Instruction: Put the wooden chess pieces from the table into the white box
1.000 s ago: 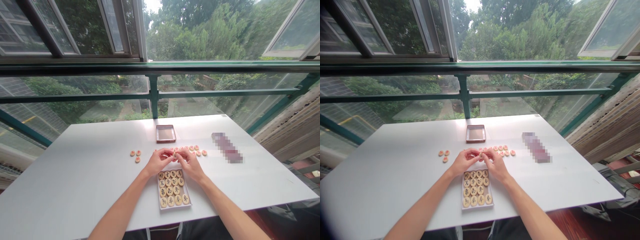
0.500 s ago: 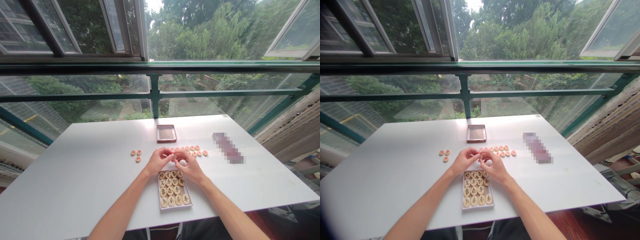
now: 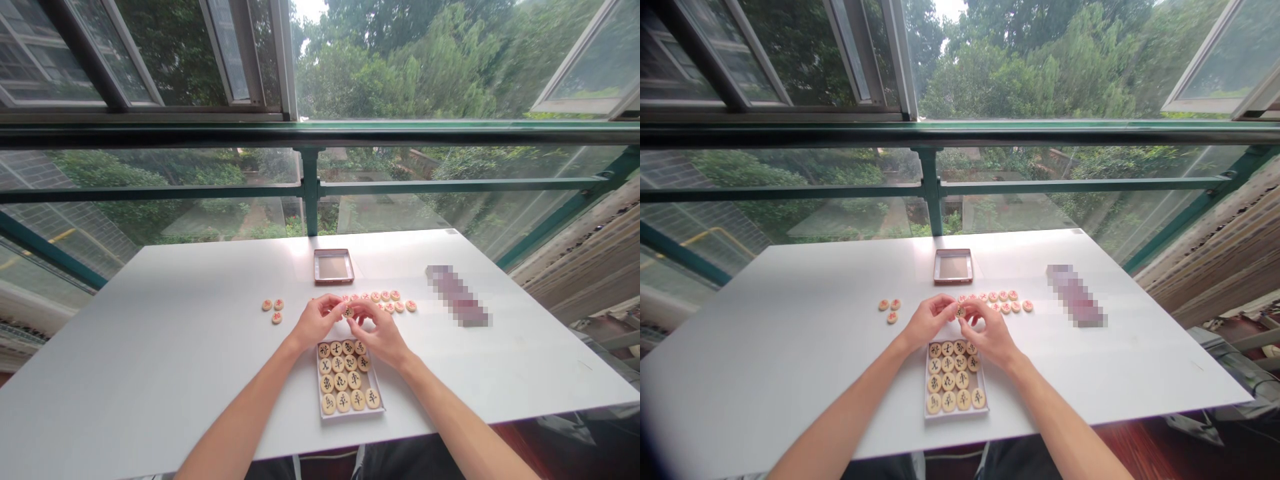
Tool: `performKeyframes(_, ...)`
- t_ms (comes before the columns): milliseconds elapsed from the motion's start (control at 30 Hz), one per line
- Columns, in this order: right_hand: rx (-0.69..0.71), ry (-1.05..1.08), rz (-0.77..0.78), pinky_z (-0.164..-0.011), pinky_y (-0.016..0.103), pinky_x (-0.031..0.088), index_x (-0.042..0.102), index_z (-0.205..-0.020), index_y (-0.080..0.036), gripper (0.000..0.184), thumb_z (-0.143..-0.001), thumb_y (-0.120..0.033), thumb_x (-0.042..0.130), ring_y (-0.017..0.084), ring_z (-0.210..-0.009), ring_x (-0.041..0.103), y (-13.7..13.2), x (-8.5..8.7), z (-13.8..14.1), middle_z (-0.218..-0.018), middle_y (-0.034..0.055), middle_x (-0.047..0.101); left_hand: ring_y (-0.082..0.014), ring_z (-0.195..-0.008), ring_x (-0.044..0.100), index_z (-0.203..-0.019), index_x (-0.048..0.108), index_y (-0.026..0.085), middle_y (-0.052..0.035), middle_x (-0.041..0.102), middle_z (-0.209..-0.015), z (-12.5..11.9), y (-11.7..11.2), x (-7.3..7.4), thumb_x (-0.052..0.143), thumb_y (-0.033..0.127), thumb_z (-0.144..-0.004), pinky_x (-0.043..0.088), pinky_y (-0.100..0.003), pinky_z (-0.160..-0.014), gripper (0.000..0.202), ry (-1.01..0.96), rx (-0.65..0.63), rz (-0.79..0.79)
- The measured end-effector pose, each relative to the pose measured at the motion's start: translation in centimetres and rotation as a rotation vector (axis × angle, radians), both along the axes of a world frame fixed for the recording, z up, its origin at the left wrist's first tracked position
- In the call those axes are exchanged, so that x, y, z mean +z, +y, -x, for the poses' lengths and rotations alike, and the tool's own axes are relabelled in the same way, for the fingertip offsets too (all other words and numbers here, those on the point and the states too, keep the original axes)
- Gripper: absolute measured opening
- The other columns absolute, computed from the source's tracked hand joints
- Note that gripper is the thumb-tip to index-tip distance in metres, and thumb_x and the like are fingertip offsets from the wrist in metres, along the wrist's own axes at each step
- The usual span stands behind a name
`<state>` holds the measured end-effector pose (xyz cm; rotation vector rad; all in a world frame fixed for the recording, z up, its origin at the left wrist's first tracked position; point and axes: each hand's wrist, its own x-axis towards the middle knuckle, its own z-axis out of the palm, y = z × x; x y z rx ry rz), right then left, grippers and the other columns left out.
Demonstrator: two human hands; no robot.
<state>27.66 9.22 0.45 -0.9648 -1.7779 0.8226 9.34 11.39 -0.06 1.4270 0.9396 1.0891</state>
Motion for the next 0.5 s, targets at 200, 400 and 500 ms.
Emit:
performKeyframes(200, -0.002, -0.006, -0.005, -0.07, 0.034, 0.057, 0.064, -0.11, -0.025, 0.02, -0.09, -0.026, 0.061, 0.017, -0.075, 0.064, -0.1, 0.22, 0.0, -0.098, 0.0046, 0.069, -0.0173, -0.082, 0.066, -0.095, 0.07, 0.016, -0.0061, 0.072, -0.091, -0.02, 0.02, -0.03, 0.066, 0.047, -0.088, 0.053, -0.029, -0.078, 0.031, 0.001, -0.001, 0.006)
performKeyframes(400, 0.0, 0.0, -0.01, -0.068, 0.034, 0.057, 0.064, -0.109, -0.025, 0.02, -0.09, -0.025, 0.061, 0.017, -0.075, 0.064, -0.12, 0.33, 0.03, -0.1, 0.0049, 0.069, -0.0181, -0.082, 0.066, -0.097, 0.069, 0.016, -0.007, 0.072, -0.091, -0.01, -0.02, -0.03, 0.069, 0.047, -0.085, 0.054, -0.029, -0.073, 0.033, -0.012, -0.036, 0.019)
performKeyframes(500, 0.0, 0.012, -0.012, -0.069, 0.033, 0.056, 0.063, -0.112, -0.026, 0.022, -0.09, -0.024, 0.061, 0.017, -0.076, 0.064, -0.09, 0.3, -0.01, -0.1, 0.0041, 0.07, -0.0184, -0.084, 0.067, -0.098, 0.069, 0.016, -0.0075, 0.072, -0.093, 0.05, -0.05, 0.03, 0.072, 0.044, -0.084, 0.055, -0.03, -0.077, 0.032, -0.006, -0.048, 0.015)
